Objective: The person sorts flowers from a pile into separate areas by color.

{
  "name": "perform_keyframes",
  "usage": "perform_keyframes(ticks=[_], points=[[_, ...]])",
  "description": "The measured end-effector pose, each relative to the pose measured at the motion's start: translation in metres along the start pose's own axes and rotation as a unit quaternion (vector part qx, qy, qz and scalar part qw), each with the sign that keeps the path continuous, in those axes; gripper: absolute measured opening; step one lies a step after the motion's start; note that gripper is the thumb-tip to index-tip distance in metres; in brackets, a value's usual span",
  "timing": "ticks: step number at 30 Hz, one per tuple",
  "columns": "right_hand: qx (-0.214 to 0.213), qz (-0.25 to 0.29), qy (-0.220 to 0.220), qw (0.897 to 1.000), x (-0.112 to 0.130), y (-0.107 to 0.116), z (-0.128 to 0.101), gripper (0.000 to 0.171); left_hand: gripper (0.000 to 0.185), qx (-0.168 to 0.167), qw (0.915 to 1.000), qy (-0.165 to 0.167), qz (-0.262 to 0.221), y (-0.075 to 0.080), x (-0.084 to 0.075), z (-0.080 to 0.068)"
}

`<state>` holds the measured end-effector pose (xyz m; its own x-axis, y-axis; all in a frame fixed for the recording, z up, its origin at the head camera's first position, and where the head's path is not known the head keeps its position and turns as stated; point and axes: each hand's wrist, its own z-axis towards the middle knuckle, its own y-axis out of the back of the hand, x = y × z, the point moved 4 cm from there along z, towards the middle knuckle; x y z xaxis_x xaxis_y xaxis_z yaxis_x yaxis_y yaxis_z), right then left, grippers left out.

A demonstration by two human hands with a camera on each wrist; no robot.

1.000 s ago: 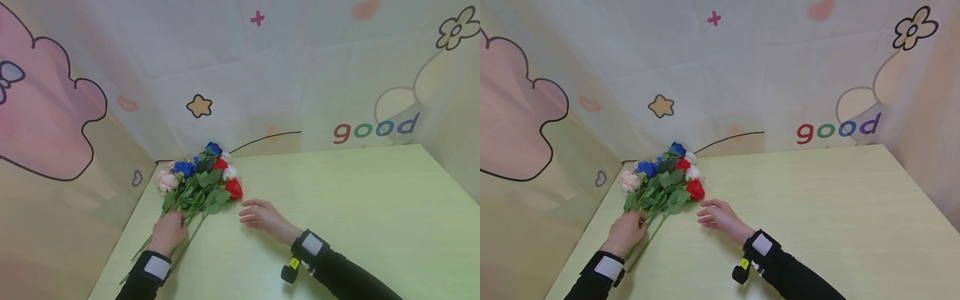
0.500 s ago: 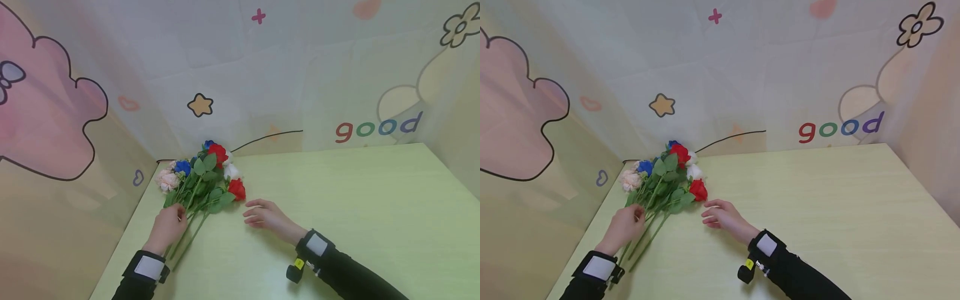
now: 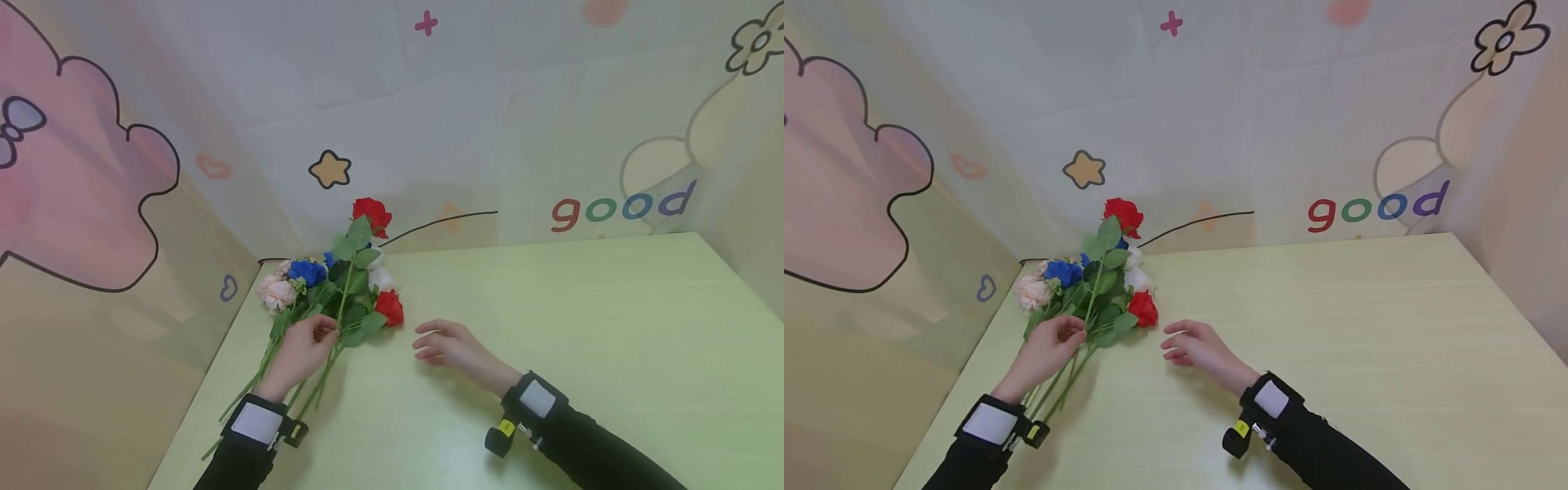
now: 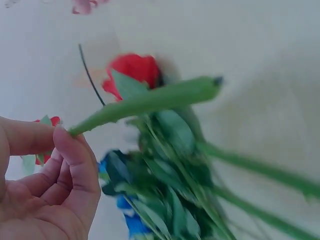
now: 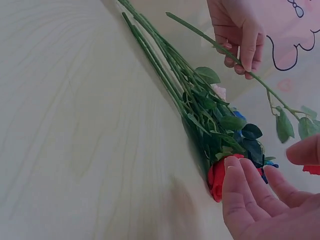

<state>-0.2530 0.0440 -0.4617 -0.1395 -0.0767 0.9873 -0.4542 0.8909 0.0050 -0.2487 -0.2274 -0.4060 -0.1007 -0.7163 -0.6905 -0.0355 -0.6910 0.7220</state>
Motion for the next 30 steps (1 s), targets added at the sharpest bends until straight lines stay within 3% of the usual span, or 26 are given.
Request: perform_keyframes(ticks=[7, 14, 19, 25, 30], points=[[-0.005, -0.016, 0.016, 1.0, 0.002, 0.011, -0.009, 0.044, 0.023, 0.042, 0.9918, 0.016, -0.12, -0.02, -0.03, 0.009], [0.009, -0.04, 0.035, 0.999, 0.006, 0.016, -0.018, 0.043, 0.024, 0.072, 0.9738, 0.023, -0.214, -0.045, -0.052, 0.019], [0.027, -0.044, 0.03, 0.998, 0.007, 0.016, -0.027, 0.043, 0.025, 0.091, 0.956, 0.027, -0.278, -0.064, -0.063, 0.027], [0.052, -0.035, 0.013, 0.998, 0.005, 0.012, -0.034, 0.043, 0.027, 0.097, 0.9469, 0.022, -0.306, -0.084, -0.072, 0.032], [0.063, -0.039, 0.038, 0.997, 0.003, 0.011, -0.038, 0.042, 0.025, 0.101, 0.9458, 0.011, -0.308, -0.098, -0.075, 0.034]])
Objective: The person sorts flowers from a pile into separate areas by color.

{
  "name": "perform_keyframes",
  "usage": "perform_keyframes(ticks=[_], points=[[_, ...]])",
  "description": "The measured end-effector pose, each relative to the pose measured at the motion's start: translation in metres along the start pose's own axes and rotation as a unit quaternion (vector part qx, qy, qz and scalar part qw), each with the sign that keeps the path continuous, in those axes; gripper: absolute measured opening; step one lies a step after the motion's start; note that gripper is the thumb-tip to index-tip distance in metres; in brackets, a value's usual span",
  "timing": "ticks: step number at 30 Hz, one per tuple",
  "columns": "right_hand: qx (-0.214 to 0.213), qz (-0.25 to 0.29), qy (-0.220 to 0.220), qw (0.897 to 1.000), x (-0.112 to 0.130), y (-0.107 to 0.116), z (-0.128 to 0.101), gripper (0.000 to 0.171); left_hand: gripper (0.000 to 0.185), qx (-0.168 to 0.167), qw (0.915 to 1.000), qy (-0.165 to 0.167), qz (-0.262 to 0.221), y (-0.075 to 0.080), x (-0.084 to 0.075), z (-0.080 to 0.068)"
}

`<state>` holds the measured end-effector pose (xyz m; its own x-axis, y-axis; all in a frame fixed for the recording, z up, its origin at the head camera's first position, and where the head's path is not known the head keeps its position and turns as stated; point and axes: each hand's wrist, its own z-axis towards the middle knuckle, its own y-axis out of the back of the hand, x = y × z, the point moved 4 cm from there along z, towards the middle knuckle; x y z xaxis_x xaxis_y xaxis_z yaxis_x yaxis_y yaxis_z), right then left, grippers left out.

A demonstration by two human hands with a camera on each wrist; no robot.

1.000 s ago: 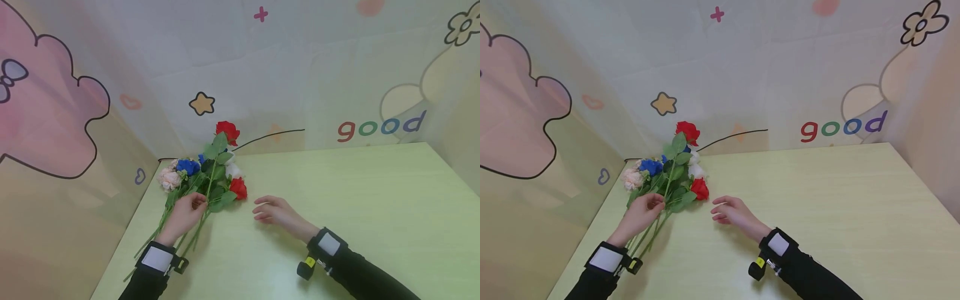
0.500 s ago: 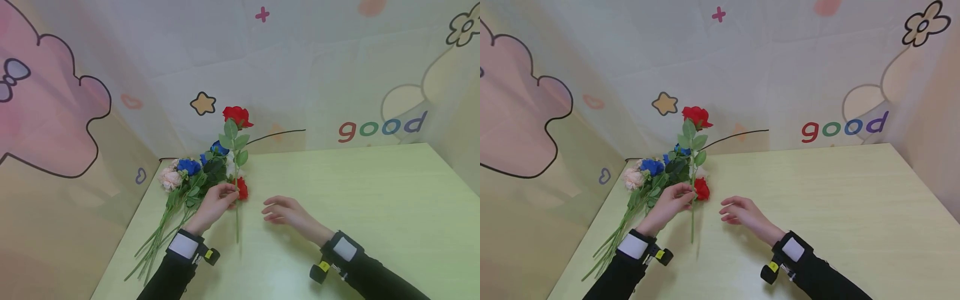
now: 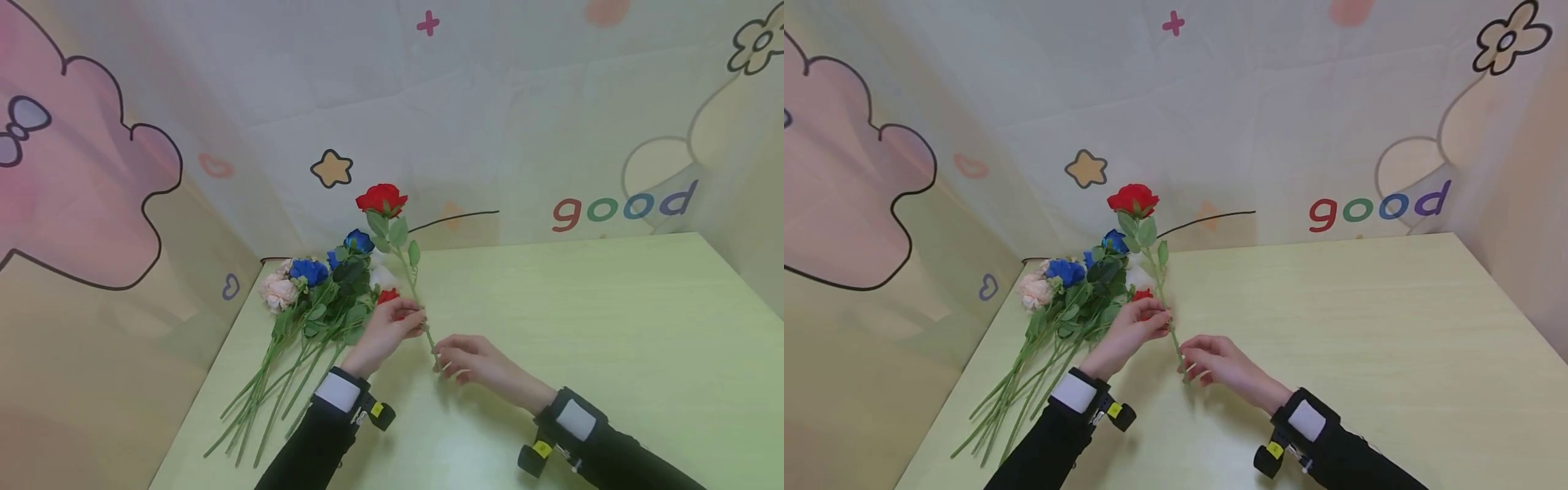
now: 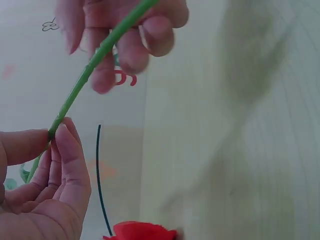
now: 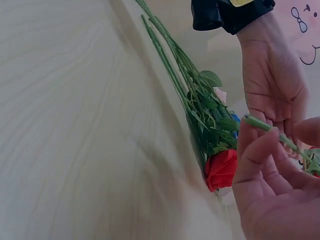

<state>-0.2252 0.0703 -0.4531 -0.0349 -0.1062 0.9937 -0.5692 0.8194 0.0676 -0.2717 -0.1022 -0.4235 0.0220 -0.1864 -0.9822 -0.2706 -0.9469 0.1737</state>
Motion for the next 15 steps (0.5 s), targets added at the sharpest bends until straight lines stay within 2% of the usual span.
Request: perform_keyframes(ticks=[3, 9, 15], points=[[-0.008, -0.02, 0.022, 1.0, -0.001, 0.0, -0.001, 0.038, 0.025, 0.007, 1.0, -0.005, 0.005, -0.006, 0.003, 0.002], [-0.045, -0.058, 0.032, 0.997, 0.0, 0.002, -0.003, 0.032, 0.025, 0.012, 0.9998, -0.014, 0.013, -0.013, 0.004, 0.003], [-0.04, -0.077, 0.038, 0.996, 0.001, 0.005, -0.006, 0.027, 0.027, 0.021, 0.9987, -0.025, 0.039, -0.018, 0.004, 0.003]])
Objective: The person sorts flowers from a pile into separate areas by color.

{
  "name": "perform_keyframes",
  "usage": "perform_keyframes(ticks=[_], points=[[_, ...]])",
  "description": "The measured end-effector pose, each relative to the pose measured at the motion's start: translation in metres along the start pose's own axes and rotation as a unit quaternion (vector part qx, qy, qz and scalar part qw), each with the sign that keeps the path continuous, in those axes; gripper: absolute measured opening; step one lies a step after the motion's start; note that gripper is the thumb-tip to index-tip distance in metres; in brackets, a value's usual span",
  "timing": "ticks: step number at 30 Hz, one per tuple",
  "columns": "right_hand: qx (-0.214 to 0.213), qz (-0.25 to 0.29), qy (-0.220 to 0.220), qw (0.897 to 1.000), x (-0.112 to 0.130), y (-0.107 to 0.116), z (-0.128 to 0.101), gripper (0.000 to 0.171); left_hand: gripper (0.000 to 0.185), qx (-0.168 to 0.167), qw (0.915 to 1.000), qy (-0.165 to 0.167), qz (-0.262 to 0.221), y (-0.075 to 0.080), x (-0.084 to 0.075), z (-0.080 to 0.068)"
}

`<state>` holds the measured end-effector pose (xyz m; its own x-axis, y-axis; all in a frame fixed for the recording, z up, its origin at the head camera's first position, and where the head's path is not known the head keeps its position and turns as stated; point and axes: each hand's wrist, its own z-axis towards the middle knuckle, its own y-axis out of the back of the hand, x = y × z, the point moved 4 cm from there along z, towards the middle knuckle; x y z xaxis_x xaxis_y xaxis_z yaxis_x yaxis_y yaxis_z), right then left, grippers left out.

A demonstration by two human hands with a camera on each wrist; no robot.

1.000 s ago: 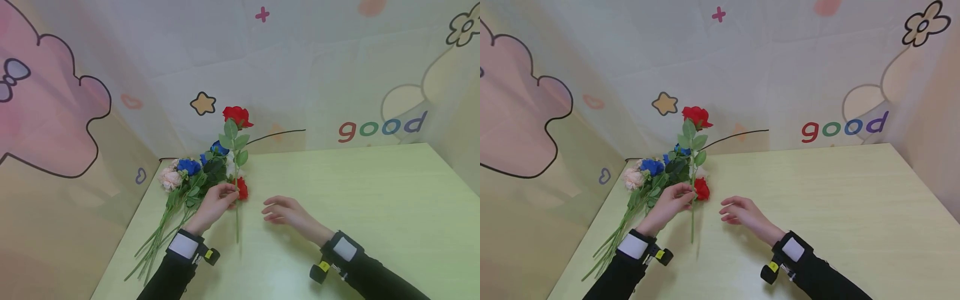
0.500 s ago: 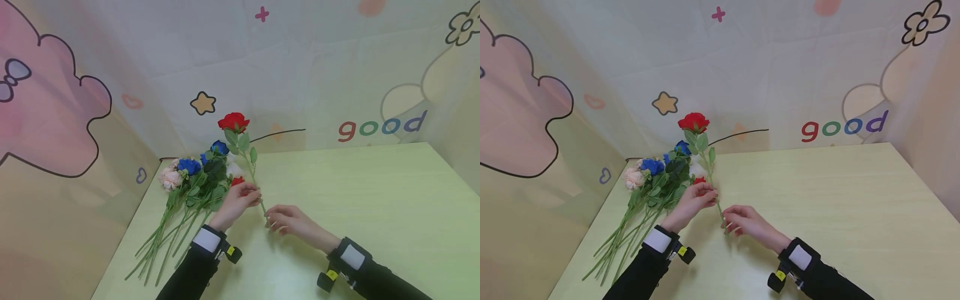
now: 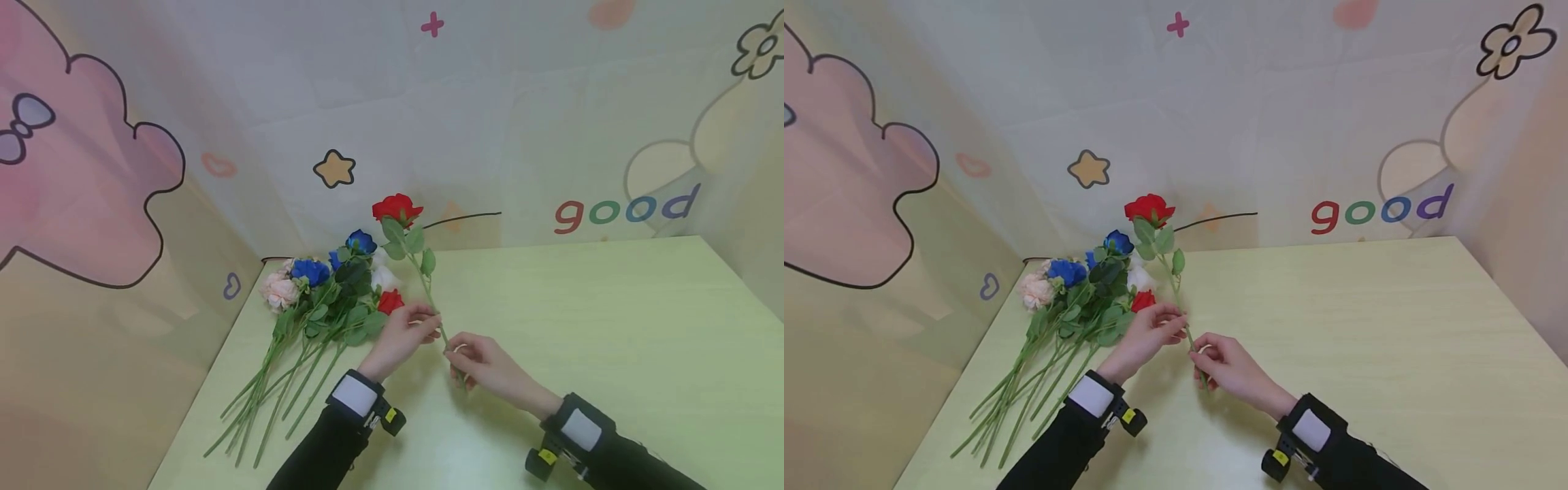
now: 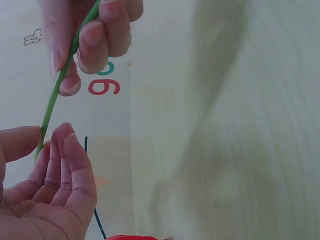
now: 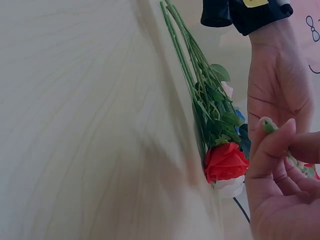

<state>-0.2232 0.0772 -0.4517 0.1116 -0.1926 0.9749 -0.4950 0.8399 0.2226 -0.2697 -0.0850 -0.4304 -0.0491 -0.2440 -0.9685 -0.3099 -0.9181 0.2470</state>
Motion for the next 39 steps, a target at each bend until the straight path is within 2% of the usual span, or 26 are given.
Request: perform_keyframes(ticks=[4, 8, 11, 15, 19, 23, 27, 30, 39], points=[[0.0, -0.016, -0.002, 1.0, -0.002, 0.005, -0.005, 0.025, 0.03, 0.004, 0.9991, -0.014, 0.04, 0.001, 0.0, -0.003], [-0.005, -0.031, -0.018, 0.999, -0.004, 0.016, -0.012, 0.025, 0.032, -0.018, 0.9905, -0.04, 0.13, 0.007, -0.001, -0.008], [-0.009, -0.035, -0.026, 0.999, -0.007, 0.028, -0.02, 0.027, 0.035, -0.045, 0.97, -0.06, 0.231, 0.013, -0.003, -0.013], [-0.016, -0.041, -0.032, 0.998, -0.011, 0.046, -0.034, 0.027, 0.037, -0.07, 0.9377, -0.085, 0.33, 0.022, -0.003, -0.017], [-0.025, -0.065, -0.041, 0.997, -0.02, 0.07, -0.052, 0.027, 0.034, -0.093, 0.9124, -0.107, 0.384, 0.031, -0.001, -0.02], [-0.041, -0.095, -0.05, 0.993, -0.029, 0.098, -0.075, 0.027, 0.034, -0.109, 0.8953, -0.111, 0.417, 0.041, 0.004, -0.023], [-0.063, -0.134, -0.063, 0.987, -0.038, 0.128, -0.1, 0.027, 0.039, -0.116, 0.8848, -0.105, 0.439, 0.048, 0.005, -0.027], [-0.082, -0.163, -0.084, 0.98, -0.045, 0.151, -0.12, 0.029, 0.04, -0.116, 0.8809, -0.103, 0.447, 0.052, 0.005, -0.029], [-0.132, -0.248, -0.149, 0.948, -0.06, 0.214, -0.165, 0.042, 0.041, -0.121, 0.8731, -0.095, 0.462, 0.058, 0.009, -0.033]])
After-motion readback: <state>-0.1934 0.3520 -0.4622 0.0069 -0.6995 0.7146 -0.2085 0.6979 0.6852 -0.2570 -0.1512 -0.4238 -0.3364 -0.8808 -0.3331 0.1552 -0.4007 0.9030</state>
